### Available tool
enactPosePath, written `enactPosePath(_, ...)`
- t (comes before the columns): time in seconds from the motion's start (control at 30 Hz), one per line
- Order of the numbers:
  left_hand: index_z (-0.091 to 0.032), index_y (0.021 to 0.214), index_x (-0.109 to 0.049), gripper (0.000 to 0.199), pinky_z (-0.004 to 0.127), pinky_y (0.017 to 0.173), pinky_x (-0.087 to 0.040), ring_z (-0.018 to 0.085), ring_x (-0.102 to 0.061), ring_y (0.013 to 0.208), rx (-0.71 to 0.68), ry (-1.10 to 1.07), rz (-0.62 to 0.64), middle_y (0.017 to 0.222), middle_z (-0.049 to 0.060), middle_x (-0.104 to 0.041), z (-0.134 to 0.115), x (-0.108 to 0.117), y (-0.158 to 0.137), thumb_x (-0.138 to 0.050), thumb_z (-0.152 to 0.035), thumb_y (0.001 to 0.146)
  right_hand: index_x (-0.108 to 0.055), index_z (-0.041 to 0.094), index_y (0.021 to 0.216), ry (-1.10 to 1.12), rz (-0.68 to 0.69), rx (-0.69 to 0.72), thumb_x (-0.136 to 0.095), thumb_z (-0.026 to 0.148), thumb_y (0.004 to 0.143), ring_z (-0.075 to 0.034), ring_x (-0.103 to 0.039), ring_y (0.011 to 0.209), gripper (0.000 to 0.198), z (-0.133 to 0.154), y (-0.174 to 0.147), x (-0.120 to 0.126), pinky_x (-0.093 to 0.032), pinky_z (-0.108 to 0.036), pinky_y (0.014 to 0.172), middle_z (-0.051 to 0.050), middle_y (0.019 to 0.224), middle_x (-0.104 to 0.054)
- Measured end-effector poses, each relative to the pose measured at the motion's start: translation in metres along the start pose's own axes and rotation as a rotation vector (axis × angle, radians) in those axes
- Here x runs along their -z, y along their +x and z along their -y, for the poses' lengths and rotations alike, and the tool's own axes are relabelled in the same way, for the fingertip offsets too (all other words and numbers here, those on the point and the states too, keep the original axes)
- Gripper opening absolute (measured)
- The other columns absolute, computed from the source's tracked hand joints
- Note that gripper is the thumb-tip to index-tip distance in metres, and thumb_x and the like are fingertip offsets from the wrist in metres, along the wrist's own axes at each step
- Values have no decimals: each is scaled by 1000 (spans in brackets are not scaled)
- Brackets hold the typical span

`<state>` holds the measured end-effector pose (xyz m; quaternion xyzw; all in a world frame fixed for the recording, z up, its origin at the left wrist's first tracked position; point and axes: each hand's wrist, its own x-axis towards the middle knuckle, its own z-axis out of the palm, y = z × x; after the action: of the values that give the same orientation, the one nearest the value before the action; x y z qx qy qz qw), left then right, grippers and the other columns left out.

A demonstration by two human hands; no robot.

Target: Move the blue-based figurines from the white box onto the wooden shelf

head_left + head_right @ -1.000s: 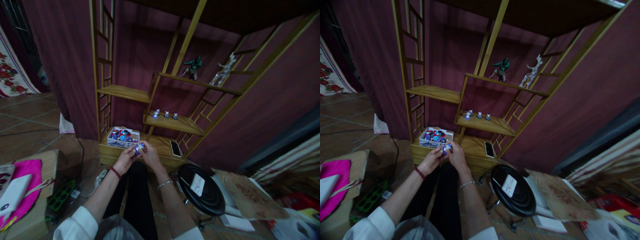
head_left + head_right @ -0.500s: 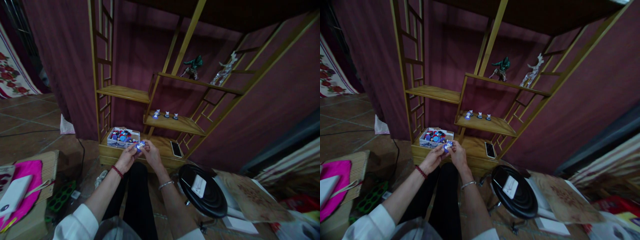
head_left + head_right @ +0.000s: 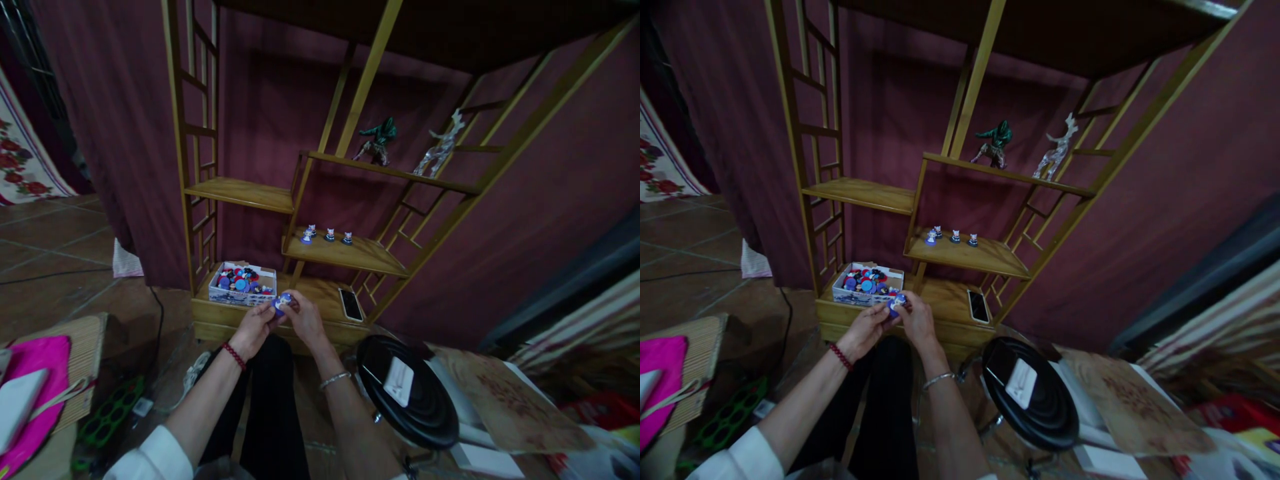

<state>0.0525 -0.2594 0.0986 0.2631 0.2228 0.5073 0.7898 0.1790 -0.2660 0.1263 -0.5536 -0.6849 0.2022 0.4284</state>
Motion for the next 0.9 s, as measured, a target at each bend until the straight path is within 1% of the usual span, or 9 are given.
enactPosePath(0.13, -10, 78, -65, 12, 34, 86, -44, 14, -58, 81, 22, 0, 14, 85, 6, -64, 5, -5, 4, -56, -6, 71, -57, 22, 95, -23, 20, 30, -54, 22, 71, -13, -59, 75, 24, -11, 2, 8, -47, -27, 71, -1, 85, -63)
enactPosePath(0.33, -8, 76, -64, 10, 35, 87, -43, 13, -59, 79, 53, 4, 23, 82, 7, -64, 9, -15, 15, -56, -5, 71, -57, 21, 92, -49, 52, 14, -55, 20, 70, -13, -59, 74, 23, -16, 9, 25, -47, -26, 69, -1, 84, -63)
enactPosePath(0.47, -9, 74, -64, 12, 36, 88, -42, 13, -58, 79, 53, -15, 23, 80, 6, -64, 9, -28, 27, -55, -3, 71, -55, 22, 95, -30, 15, -6, -54, 22, 70, -13, -59, 73, 24, -19, 16, 36, -48, -27, 70, 0, 85, -63)
enactPosePath(0.57, -9, 73, -64, 13, 36, 89, -42, 13, -58, 81, 55, -23, 13, 84, 7, -64, 10, -37, 37, -54, -1, 71, -53, 22, 98, -8, -28, -14, -55, 23, 70, -14, -60, 76, 28, -23, 21, 44, -48, -29, 72, -1, 87, -63)
enactPosePath(0.73, -10, 76, -64, 15, 35, 86, -43, 15, -58, 81, 67, -22, 2, 85, 7, -64, 13, -50, 51, -54, -1, 71, -54, 21, 92, 32, -71, -20, -54, 25, 70, -15, -61, 74, 22, -28, 27, 54, -49, -30, 71, -1, 83, -64)
enactPosePath(0.9, -9, 73, -64, 15, 34, 84, -44, 14, -58, 79, 84, -27, -28, 83, 8, -64, 15, -60, 62, -54, 0, 71, -55, 22, 93, 0, -112, -23, -54, 26, 70, -15, -61, 75, 23, -34, 32, 63, -49, -30, 71, -1, 85, -65)
